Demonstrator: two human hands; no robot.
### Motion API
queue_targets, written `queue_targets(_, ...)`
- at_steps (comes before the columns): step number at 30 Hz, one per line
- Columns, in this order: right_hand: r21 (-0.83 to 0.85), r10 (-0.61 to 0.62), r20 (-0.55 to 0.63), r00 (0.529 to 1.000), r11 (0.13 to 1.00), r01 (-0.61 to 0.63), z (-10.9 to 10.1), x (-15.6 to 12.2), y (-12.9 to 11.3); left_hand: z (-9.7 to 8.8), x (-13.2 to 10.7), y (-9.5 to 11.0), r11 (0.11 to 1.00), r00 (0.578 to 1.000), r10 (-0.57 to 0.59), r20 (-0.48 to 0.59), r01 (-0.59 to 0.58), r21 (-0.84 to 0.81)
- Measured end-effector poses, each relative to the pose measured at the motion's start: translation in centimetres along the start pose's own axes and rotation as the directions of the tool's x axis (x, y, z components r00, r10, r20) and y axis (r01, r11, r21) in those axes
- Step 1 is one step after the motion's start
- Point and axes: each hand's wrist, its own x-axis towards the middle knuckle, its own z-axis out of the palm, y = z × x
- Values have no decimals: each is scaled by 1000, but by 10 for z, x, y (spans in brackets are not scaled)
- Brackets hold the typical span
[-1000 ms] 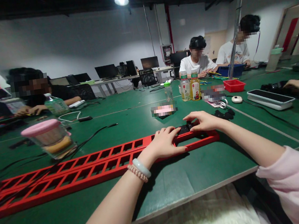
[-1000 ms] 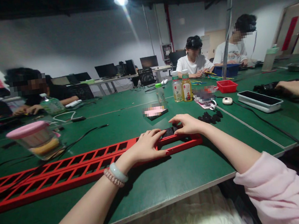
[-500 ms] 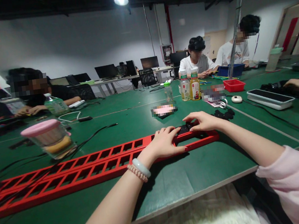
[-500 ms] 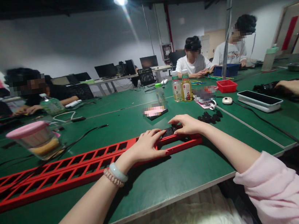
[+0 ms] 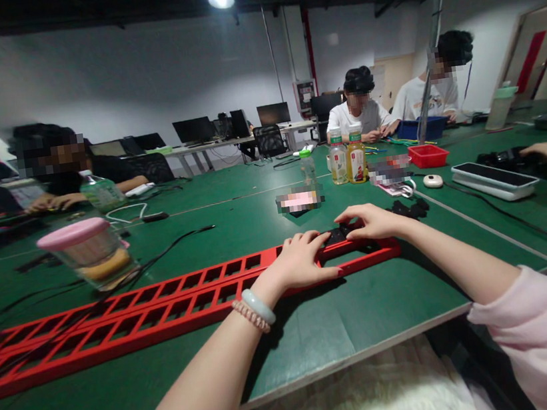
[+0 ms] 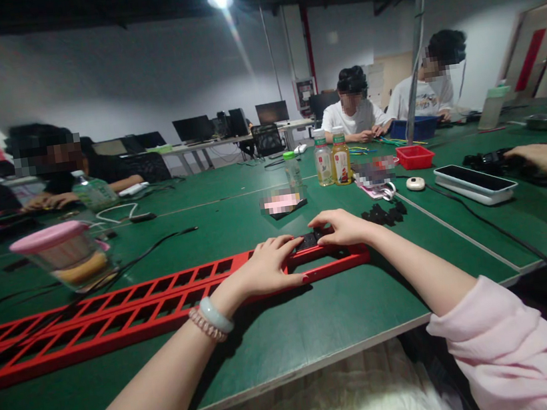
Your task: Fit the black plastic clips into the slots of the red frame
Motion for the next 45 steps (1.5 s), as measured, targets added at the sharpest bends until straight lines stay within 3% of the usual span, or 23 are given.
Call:
queue_targets(27,-100,3,61,998,995,3,-3,4,1,1,1,-2,1000,1000,20,-12,-20,-1)
queue_targets(40,-150,-41,153,987,987,64,-5,8,1,1,1,-4,1000,1000,18,-18,-18,-2)
queue_targets(45,-129,32,128,991,992,-15,-3,9,-3,-1,-1,-3,1000,1000,12,-17,-12,-8)
